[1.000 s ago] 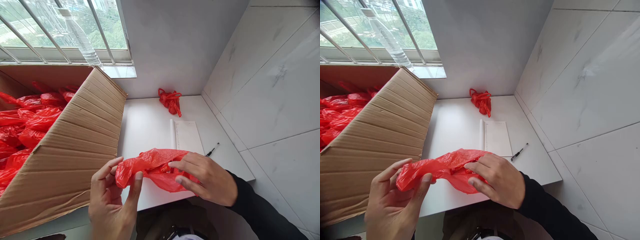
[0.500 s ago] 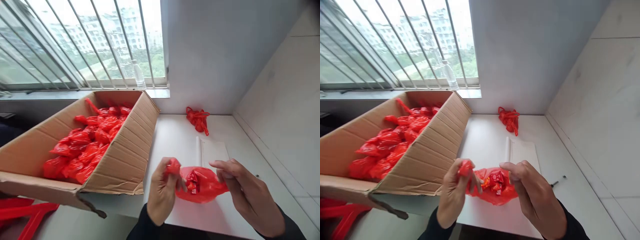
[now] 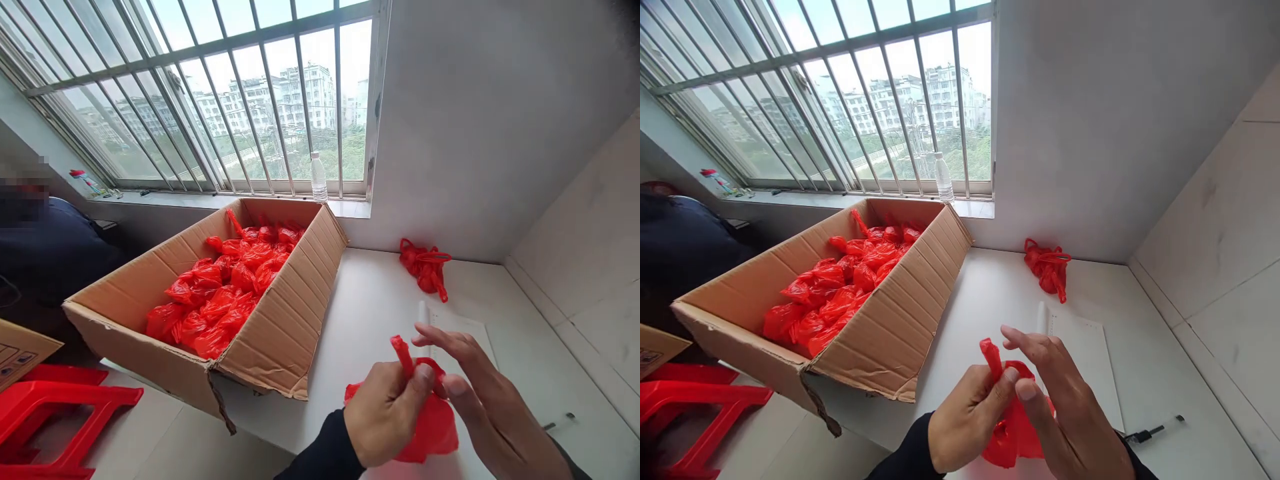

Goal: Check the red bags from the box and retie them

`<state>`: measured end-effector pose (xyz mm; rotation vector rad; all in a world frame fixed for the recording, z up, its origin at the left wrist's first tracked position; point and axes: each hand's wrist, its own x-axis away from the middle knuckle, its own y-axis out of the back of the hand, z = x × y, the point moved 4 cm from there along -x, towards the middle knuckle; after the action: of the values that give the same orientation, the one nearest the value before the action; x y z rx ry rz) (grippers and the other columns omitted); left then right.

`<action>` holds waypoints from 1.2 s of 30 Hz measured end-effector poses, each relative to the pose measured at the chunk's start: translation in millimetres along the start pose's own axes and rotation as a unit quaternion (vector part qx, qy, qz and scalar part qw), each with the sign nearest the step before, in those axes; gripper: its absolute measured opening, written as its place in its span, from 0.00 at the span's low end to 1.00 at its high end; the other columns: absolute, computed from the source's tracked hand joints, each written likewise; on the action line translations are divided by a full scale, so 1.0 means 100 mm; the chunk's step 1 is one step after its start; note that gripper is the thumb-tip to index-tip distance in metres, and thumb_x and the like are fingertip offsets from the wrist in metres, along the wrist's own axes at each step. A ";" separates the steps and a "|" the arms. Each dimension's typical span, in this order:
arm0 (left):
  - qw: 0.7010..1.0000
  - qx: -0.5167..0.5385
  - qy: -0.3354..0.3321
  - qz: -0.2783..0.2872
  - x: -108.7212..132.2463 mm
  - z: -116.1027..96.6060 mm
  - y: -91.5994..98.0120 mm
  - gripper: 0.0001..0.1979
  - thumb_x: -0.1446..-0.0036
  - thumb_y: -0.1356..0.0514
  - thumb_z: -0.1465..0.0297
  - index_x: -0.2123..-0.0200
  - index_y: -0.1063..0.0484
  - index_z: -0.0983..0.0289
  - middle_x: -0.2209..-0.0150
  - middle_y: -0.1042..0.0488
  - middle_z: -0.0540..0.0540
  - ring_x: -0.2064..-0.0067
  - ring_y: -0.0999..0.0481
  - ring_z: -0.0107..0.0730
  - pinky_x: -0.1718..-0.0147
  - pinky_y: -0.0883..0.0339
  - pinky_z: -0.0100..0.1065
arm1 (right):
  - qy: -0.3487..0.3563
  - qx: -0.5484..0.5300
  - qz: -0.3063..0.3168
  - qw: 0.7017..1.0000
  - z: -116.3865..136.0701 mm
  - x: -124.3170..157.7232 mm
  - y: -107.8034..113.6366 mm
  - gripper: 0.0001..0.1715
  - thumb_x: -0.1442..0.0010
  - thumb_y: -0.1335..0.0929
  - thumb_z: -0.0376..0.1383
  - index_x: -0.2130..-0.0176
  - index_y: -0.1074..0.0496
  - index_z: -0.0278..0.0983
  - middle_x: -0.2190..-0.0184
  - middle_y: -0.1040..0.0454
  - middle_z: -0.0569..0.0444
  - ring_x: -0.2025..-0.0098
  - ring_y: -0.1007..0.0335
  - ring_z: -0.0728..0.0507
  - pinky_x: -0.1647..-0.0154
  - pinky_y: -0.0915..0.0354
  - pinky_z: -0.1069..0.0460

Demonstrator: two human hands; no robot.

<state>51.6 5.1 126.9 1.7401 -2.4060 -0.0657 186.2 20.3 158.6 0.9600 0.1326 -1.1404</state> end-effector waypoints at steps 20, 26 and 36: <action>0.998 0.038 -0.016 -0.045 -0.06 0.31 0.32 0.06 0.45 0.38 0.73 0.67 0.34 0.63 0.71 0.34 0.47 0.72 0.37 0.24 0.74 0.42 0.27 | -0.198 -0.230 0.101 0.948 -0.58 0.05 -0.42 0.26 0.29 0.44 0.50 0.40 0.34 0.42 0.64 0.26 0.54 0.62 0.29 0.46 0.56 0.33 0.49; 0.931 -0.227 -0.185 -0.216 -0.07 0.35 0.32 0.11 0.45 0.43 0.80 0.62 0.29 0.61 0.64 0.28 0.51 0.65 0.28 0.28 0.68 0.34 0.29 | -0.243 -0.212 0.125 0.939 -0.73 0.09 -0.59 0.20 0.30 0.41 0.43 0.46 0.28 0.41 0.77 0.37 0.61 0.74 0.42 0.49 0.69 0.41 0.52; 0.920 -0.260 -0.229 -0.183 -0.07 0.43 0.32 0.16 0.39 0.46 0.81 0.52 0.28 0.59 0.59 0.26 0.52 0.59 0.23 0.28 0.62 0.29 0.28 | -0.221 -0.190 0.094 0.952 -0.78 0.07 -0.57 0.08 0.35 0.36 0.36 0.58 0.29 0.38 0.59 0.25 0.52 0.58 0.29 0.45 0.55 0.32 0.48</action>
<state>17.1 18.9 88.0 2.0120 -1.9882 -1.1626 171.7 65.6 73.7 0.3533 -0.1000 -1.0767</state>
